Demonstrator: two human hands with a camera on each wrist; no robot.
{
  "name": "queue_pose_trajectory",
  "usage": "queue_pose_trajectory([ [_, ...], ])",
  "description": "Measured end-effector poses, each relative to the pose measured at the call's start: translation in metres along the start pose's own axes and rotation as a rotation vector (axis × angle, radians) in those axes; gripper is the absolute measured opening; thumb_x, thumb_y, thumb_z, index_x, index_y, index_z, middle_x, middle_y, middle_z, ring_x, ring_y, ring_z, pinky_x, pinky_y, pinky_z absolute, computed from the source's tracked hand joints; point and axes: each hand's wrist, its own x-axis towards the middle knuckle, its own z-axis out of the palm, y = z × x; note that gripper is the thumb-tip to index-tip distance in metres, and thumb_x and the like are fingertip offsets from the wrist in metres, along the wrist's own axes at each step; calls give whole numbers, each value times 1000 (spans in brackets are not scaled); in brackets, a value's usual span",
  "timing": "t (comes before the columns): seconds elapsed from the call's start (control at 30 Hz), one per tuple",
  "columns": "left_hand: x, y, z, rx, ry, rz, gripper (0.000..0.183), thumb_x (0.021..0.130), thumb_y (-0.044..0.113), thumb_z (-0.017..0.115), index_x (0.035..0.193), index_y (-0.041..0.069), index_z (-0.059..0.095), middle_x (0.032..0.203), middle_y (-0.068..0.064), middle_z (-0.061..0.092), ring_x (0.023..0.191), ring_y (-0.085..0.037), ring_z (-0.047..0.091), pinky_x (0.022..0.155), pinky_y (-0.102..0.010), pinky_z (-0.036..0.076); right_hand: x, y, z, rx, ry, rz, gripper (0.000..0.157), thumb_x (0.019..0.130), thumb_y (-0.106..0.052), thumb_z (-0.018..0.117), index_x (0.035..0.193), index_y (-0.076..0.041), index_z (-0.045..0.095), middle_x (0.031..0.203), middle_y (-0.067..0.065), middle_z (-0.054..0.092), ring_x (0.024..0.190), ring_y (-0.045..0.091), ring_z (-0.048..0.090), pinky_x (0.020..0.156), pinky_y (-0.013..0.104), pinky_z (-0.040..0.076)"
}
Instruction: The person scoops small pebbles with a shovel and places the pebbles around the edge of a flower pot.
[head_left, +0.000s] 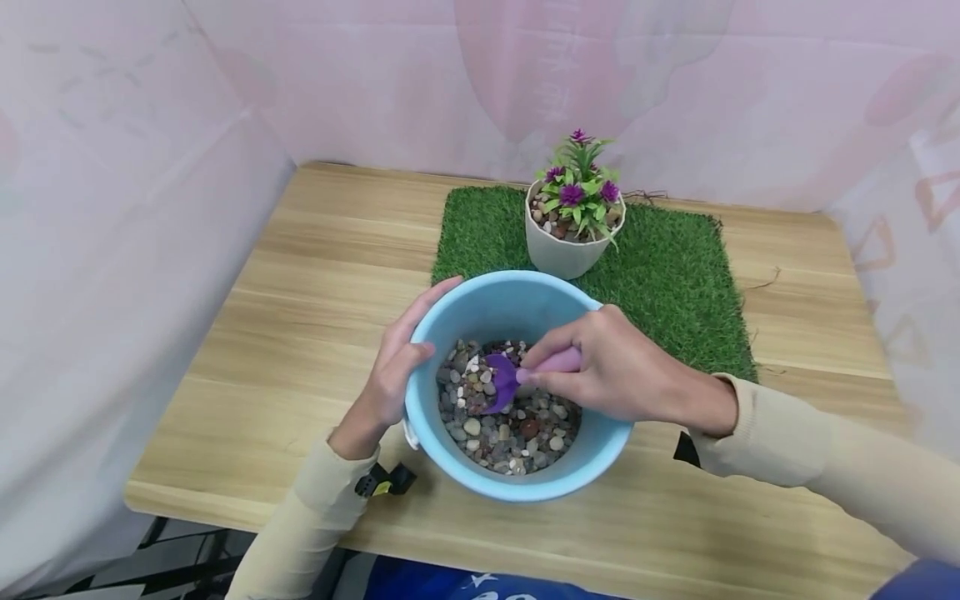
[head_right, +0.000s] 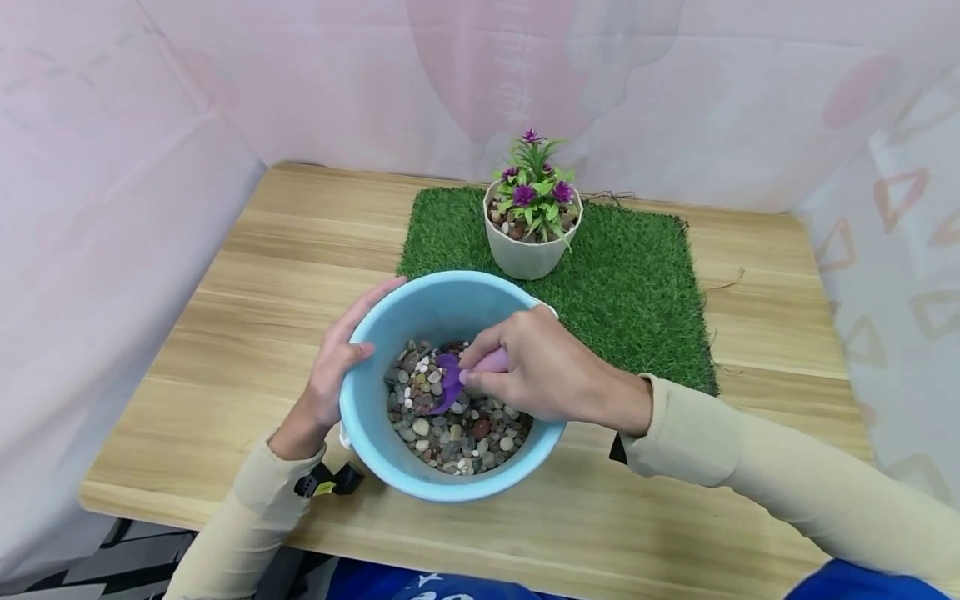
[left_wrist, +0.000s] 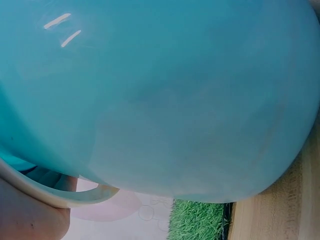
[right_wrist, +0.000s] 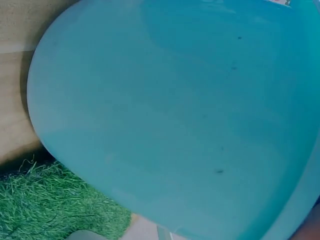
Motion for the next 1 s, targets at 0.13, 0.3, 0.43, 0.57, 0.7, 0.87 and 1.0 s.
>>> queue_pose_trajectory([
  [0.13, -1, 1, -1, 7, 4, 0, 69, 79, 4, 32, 148, 3, 35, 146, -15, 47, 129, -36, 51, 105, -56, 48, -4, 1, -2, 19, 34, -29, 12, 83, -22, 74, 94, -19, 78, 84, -11, 76, 75, -10, 68, 73, 17, 60],
  [0.3, 0, 1, -2, 18, 5, 1, 70, 79, 4, 32, 148, 3, 35, 146, -15, 47, 128, -37, 51, 105, -56, 48, -7, 4, -6, 49, 80, -75, 14, 82, -21, 76, 95, -18, 78, 85, -10, 76, 75, -6, 70, 68, 17, 61],
  [0.43, -1, 0, -2, 9, 4, -7, 70, 79, 4, 32, 149, 4, 35, 146, -16, 47, 127, -39, 51, 101, -60, 49, -9, 7, -9, 100, 75, -73, 18, 83, -26, 75, 99, -16, 77, 88, -7, 77, 77, -1, 72, 65, 19, 61],
  [0.57, 0, 0, -1, 8, 0, -9, 69, 79, 4, 32, 149, 4, 34, 146, -17, 46, 128, -41, 50, 101, -62, 48, -13, 10, -12, 146, 80, -69, 22, 83, -28, 74, 102, -17, 76, 92, -6, 77, 81, 1, 73, 64, 23, 62],
  [0.7, 0, 0, -1, 19, 4, -10, 69, 79, 4, 32, 148, 4, 35, 146, -17, 47, 128, -40, 50, 103, -59, 48, -19, 14, -17, 170, 107, -56, 22, 83, -26, 75, 103, -19, 76, 93, -7, 77, 83, 3, 73, 61, 25, 62],
  [0.87, -1, 0, -2, 15, 2, -16, 69, 80, 4, 33, 148, 4, 35, 146, -16, 46, 130, -37, 50, 107, -53, 47, -28, 20, -22, 206, 158, -18, 21, 80, -19, 77, 101, -20, 76, 92, -5, 77, 77, 10, 74, 55, 28, 62],
  [1.0, -2, 1, -2, 14, -2, -18, 69, 80, 4, 32, 148, 5, 35, 147, -16, 46, 131, -35, 50, 107, -51, 47, -33, 25, -24, 261, 189, 15, 21, 79, -16, 78, 100, -20, 76, 93, -3, 77, 75, 15, 75, 54, 31, 62],
])
